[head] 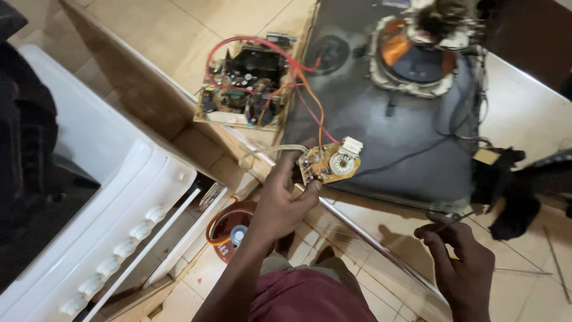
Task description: The person repairs a CRT television on a workbench. They handle a small circuit board with a white connector, use a long screwdriver to work on the board's components, reposition wires, and wipe or handle a black cloth while adjusting the board and its connections.
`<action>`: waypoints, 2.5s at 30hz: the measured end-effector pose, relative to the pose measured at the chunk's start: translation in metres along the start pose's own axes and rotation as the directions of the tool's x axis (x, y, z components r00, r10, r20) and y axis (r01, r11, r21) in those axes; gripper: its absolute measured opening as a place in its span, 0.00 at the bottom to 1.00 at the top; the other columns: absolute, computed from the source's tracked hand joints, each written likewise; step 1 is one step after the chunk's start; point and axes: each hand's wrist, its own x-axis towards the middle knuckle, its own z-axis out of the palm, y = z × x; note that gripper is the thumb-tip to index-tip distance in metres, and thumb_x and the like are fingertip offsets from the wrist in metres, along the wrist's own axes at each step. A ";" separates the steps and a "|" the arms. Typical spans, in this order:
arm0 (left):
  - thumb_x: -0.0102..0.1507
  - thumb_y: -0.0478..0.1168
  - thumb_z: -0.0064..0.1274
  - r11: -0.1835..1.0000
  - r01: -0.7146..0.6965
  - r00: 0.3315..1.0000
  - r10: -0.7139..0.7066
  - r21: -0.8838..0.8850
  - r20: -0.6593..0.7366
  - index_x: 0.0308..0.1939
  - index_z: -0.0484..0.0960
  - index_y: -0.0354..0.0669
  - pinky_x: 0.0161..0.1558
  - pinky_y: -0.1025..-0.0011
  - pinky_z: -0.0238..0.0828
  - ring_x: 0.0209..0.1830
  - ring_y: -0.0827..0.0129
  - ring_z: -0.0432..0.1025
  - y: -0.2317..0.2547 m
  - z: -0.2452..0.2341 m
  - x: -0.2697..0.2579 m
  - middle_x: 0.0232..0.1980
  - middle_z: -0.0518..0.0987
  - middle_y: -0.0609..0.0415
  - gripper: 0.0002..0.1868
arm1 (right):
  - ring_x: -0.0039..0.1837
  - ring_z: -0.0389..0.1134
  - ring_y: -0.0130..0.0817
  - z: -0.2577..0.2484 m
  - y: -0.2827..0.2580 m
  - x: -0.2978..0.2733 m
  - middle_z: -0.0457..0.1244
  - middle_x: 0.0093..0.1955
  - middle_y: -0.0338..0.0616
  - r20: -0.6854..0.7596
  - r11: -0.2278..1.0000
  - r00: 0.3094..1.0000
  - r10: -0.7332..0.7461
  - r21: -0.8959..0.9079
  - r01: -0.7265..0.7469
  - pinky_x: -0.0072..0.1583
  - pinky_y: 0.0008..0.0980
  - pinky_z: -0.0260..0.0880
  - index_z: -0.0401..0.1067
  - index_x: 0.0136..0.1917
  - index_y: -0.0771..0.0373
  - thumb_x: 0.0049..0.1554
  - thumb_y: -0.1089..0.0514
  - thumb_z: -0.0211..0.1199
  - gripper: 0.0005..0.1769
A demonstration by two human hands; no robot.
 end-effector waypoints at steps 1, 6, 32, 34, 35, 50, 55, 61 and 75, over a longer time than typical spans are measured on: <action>0.59 0.31 0.51 1.000 -0.005 1.000 0.005 0.002 0.006 0.72 0.65 0.45 0.61 0.61 0.69 0.58 0.60 0.73 0.000 0.006 0.001 0.62 0.78 0.45 0.36 | 0.37 0.69 0.30 -0.005 0.005 0.001 0.73 0.43 0.38 -0.008 1.000 1.000 0.003 0.002 -0.003 0.43 0.28 0.63 0.76 0.59 0.67 0.58 0.61 0.67 0.16; 0.61 0.33 0.52 0.973 0.212 0.974 -0.217 -0.095 -0.057 0.76 0.62 0.47 0.47 0.72 0.76 0.48 0.68 0.78 0.005 0.042 0.007 0.57 0.83 0.47 0.38 | 0.37 0.69 0.30 -0.031 0.036 0.007 0.73 0.43 0.39 -0.031 0.998 0.998 -0.045 0.053 0.047 0.46 0.28 0.67 0.77 0.52 0.67 0.57 0.63 0.66 0.10; 0.58 0.39 0.62 0.988 0.127 0.990 -0.121 0.090 -0.072 0.72 0.69 0.47 0.45 0.74 0.78 0.43 0.71 0.81 0.004 0.039 0.039 0.53 0.86 0.52 0.37 | 0.30 0.65 0.37 0.005 0.012 0.075 0.70 0.36 0.44 -0.047 0.976 0.975 -0.218 -0.005 0.218 0.38 0.34 0.63 0.76 0.47 0.65 0.50 0.57 0.72 0.14; 0.57 0.41 0.63 0.979 0.184 0.981 -0.177 0.093 -0.078 0.71 0.70 0.51 0.45 0.74 0.78 0.44 0.71 0.81 0.008 0.038 0.042 0.52 0.86 0.53 0.37 | 0.30 0.65 0.36 0.009 0.008 0.077 0.70 0.35 0.44 -0.038 0.980 0.979 -0.201 -0.003 0.201 0.37 0.34 0.64 0.76 0.41 0.66 0.50 0.56 0.73 0.12; 0.57 0.40 0.63 0.972 0.226 0.973 -0.223 0.059 -0.060 0.71 0.71 0.48 0.40 0.75 0.76 0.38 0.73 0.78 0.010 0.036 0.043 0.49 0.85 0.55 0.37 | 0.30 0.65 0.37 0.010 0.005 0.078 0.70 0.36 0.44 -0.029 0.983 0.983 -0.183 -0.001 0.183 0.37 0.34 0.63 0.76 0.42 0.66 0.50 0.56 0.72 0.12; 0.56 0.30 0.63 0.973 0.160 0.987 -0.163 -0.166 -0.005 0.69 0.65 0.38 0.36 0.78 0.75 0.37 0.72 0.77 -0.015 0.036 0.047 0.46 0.82 0.49 0.37 | 0.38 0.65 0.35 0.012 -0.003 0.068 0.69 0.39 0.44 -0.038 0.988 0.987 -0.155 0.001 0.155 0.44 0.32 0.63 0.74 0.47 0.67 0.51 0.62 0.71 0.12; 0.56 0.30 0.62 0.969 0.169 0.985 -0.170 -0.181 0.012 0.68 0.65 0.36 0.43 0.76 0.77 0.43 0.69 0.79 -0.008 0.034 0.049 0.51 0.83 0.45 0.37 | 0.46 0.71 0.34 0.013 -0.011 0.061 0.72 0.48 0.47 -0.046 0.961 0.994 -0.095 0.256 0.104 0.50 0.28 0.69 0.66 0.45 0.67 0.53 0.70 0.67 0.10; 0.56 0.27 0.60 0.942 0.197 0.980 -0.196 -0.271 0.032 0.67 0.65 0.34 0.43 0.76 0.76 0.43 0.68 0.79 -0.009 0.033 0.049 0.52 0.82 0.44 0.36 | 0.53 0.75 0.40 0.016 -0.015 0.055 0.69 0.49 0.50 -0.071 0.914 0.992 -0.102 0.386 0.122 0.57 0.36 0.75 0.68 0.40 0.67 0.47 0.67 0.72 0.13; 0.57 0.34 0.62 0.985 0.171 0.985 -0.171 -0.029 0.019 0.68 0.67 0.40 0.37 0.77 0.76 0.35 0.75 0.77 -0.005 0.031 0.048 0.47 0.83 0.52 0.36 | 0.49 0.74 0.34 0.012 -0.044 0.061 0.73 0.53 0.50 -0.045 0.945 0.993 -0.106 0.306 0.115 0.54 0.29 0.73 0.75 0.51 0.71 0.55 0.71 0.62 0.10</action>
